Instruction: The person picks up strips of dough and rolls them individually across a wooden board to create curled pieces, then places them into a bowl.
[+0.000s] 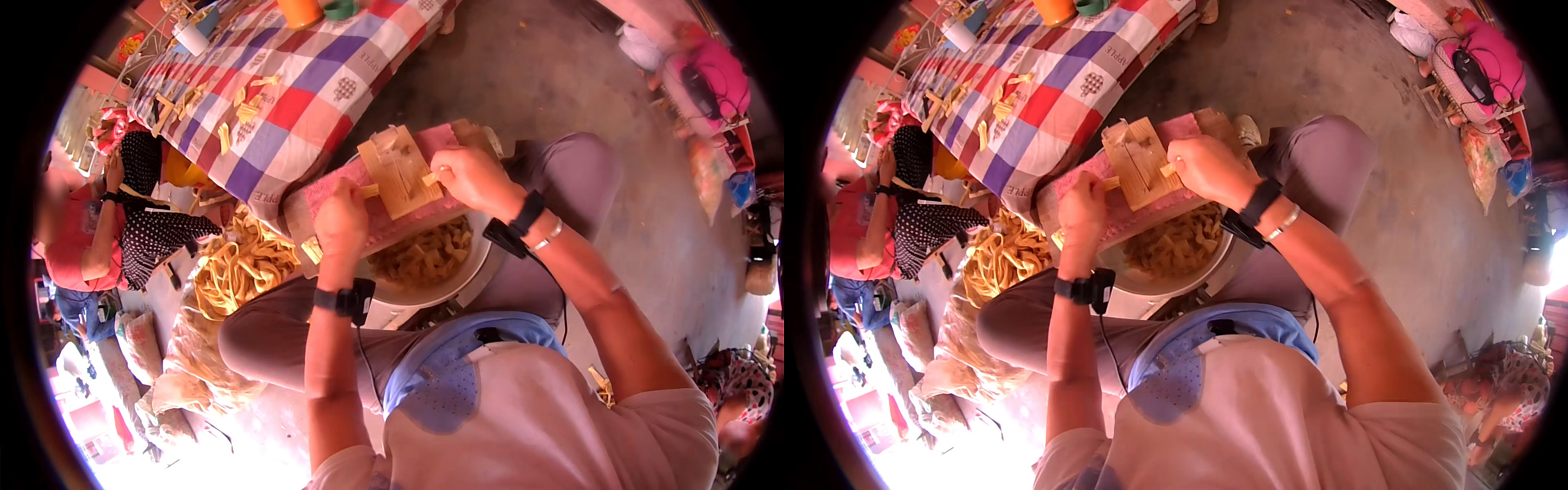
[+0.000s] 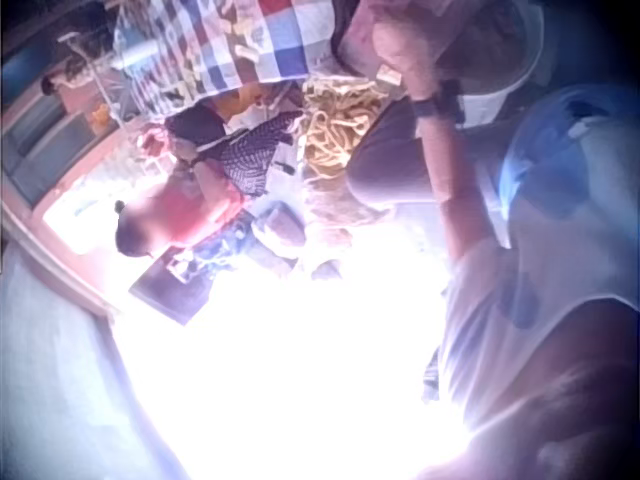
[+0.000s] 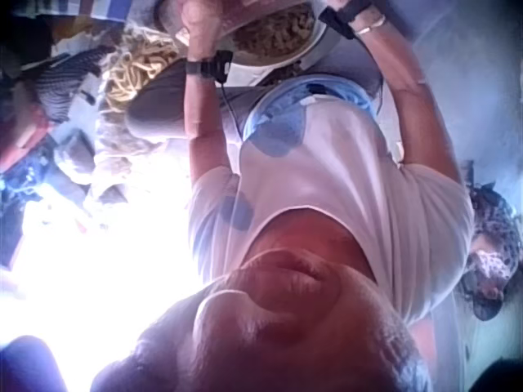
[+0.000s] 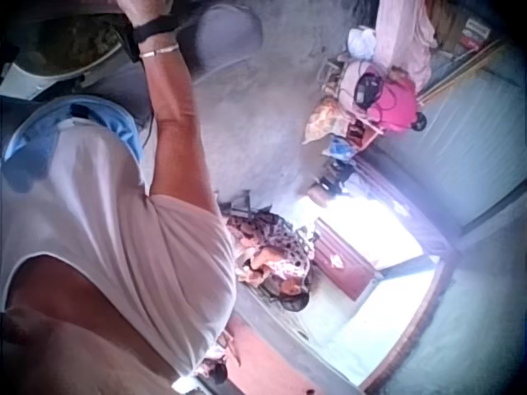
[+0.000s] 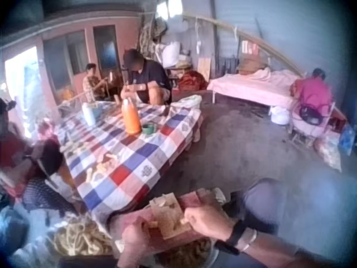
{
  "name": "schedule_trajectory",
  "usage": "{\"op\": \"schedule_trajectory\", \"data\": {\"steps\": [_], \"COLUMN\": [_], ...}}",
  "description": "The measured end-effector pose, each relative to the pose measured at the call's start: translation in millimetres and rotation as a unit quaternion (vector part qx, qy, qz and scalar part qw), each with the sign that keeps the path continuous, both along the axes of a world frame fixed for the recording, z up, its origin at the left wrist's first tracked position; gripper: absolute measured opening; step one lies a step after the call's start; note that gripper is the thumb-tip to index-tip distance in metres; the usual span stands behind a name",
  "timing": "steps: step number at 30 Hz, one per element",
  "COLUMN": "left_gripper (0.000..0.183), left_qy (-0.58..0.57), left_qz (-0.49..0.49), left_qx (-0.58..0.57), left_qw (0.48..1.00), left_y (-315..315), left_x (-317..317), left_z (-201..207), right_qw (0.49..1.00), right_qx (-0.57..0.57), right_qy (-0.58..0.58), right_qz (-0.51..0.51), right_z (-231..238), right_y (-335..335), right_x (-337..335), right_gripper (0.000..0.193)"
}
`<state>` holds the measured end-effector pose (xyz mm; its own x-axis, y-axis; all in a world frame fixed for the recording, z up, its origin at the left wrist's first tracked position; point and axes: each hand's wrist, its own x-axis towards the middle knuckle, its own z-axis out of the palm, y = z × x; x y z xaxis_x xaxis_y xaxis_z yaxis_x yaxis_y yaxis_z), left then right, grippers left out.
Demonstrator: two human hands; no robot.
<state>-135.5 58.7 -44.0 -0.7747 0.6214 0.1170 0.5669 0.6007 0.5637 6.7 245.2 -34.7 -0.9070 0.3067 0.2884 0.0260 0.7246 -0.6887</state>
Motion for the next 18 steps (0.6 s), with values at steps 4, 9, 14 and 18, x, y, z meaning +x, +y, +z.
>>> {"op": "schedule_trajectory", "data": {"steps": [4, 9, 14, 18], "left_gripper": [0.011, 0.013, 0.011, 0.012], "left_qy": [-0.203, -0.582, -0.491, -0.193], "left_qz": [-0.019, 0.018, -0.105, -0.212], "left_qx": [0.151, 0.278, 0.150, 0.116], "left_qw": [0.967, 0.764, 0.852, 0.951], "left_y": [-38.2, -31.2, -61.5, -71.3], "left_x": [30.2, 98.0, 139.3, 127.3], "left_z": [1.5, 13.7, 71.1, 165.8], "right_qw": [0.984, 0.984, 0.995, 0.972], "right_qx": [-0.141, 0.065, 0.060, -0.164], "right_qy": [-0.039, 0.163, 0.056, 0.015], "right_qz": [0.098, 0.042, 0.049, 0.166], "right_z": [30.4, 33.2, 42.9, 107.4], "right_y": [-38.0, -78.2, -70.1, -67.2], "right_x": [36.7, 30.5, 40.9, 70.8], "right_gripper": [0.019, 0.021, 0.025, 0.023]}}
